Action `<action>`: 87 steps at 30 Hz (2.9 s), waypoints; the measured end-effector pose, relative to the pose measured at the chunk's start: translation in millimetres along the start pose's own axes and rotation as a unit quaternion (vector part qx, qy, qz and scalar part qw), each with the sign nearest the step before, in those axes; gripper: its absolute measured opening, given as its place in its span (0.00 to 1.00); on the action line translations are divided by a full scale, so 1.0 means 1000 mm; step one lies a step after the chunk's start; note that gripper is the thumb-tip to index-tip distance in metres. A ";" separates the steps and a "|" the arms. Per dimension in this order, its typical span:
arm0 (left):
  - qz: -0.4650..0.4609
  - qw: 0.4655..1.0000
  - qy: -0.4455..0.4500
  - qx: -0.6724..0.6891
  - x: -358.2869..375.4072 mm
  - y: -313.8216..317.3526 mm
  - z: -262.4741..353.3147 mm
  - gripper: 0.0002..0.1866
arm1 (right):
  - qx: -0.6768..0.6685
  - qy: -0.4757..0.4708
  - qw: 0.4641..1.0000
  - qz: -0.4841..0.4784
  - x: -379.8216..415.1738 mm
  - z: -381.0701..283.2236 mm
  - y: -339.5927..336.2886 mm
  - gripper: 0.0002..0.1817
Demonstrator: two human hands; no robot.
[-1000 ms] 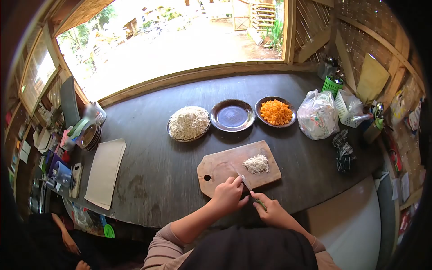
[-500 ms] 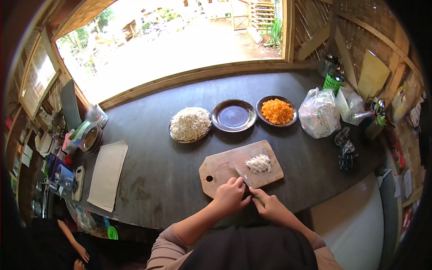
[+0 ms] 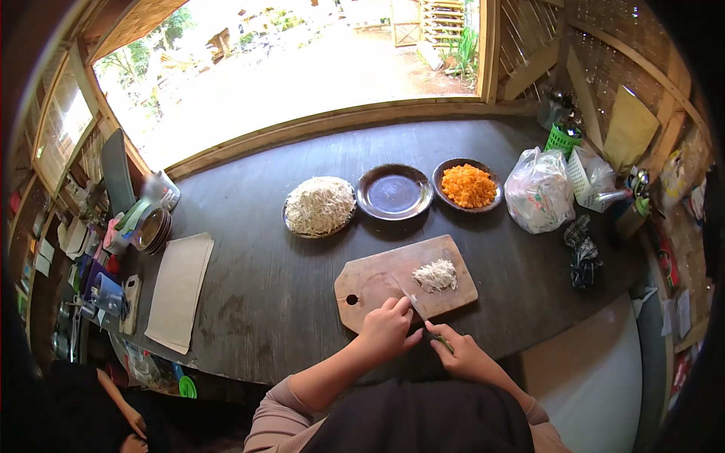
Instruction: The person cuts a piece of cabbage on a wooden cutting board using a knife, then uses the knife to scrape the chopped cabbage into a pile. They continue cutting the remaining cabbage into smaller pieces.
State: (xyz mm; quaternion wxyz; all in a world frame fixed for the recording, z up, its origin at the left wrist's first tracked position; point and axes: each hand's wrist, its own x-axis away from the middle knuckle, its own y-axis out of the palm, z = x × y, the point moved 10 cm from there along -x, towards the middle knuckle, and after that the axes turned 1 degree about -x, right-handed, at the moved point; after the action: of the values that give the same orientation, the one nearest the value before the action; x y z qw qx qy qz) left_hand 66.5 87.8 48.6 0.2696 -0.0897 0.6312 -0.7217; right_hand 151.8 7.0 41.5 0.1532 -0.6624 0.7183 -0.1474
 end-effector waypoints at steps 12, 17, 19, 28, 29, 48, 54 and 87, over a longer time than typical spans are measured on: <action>-0.007 1.000 -0.003 -0.019 0.000 -0.001 0.001 0.19 | 0.017 -0.017 1.000 0.020 -0.018 0.006 0.010 0.20; -0.006 1.000 -0.003 -0.020 0.001 0.001 0.001 0.20 | 0.018 0.010 1.000 -0.002 -0.002 -0.003 0.004 0.21; 0.000 1.000 -0.004 -0.008 0.002 -0.001 0.002 0.20 | 0.015 0.030 0.999 -0.010 0.000 -0.002 0.002 0.21; 0.005 1.000 -0.007 0.002 0.002 0.001 0.000 0.19 | 0.034 0.026 0.999 0.001 -0.002 0.001 0.008 0.20; 0.008 1.000 -0.007 -0.002 0.003 0.001 0.000 0.19 | 0.024 0.044 0.999 -0.005 -0.006 0.002 0.008 0.20; 0.025 1.000 -0.002 0.016 0.003 -0.001 0.001 0.18 | 0.020 0.038 0.999 -0.001 -0.005 0.000 0.007 0.19; 0.017 1.000 -0.009 -0.004 0.003 -0.002 0.001 0.16 | 0.031 -0.030 0.998 0.038 -0.019 0.008 0.013 0.20; 0.018 1.000 -0.009 -0.007 0.004 -0.001 0.000 0.19 | 0.004 0.015 1.000 -0.011 0.000 0.003 0.004 0.19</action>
State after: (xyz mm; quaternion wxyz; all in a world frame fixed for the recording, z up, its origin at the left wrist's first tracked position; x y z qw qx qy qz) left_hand 63.2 85.5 48.9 0.2879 -0.0868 0.6353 -0.7114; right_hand 149.9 7.3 37.4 0.1435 -0.6675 0.7126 -0.1616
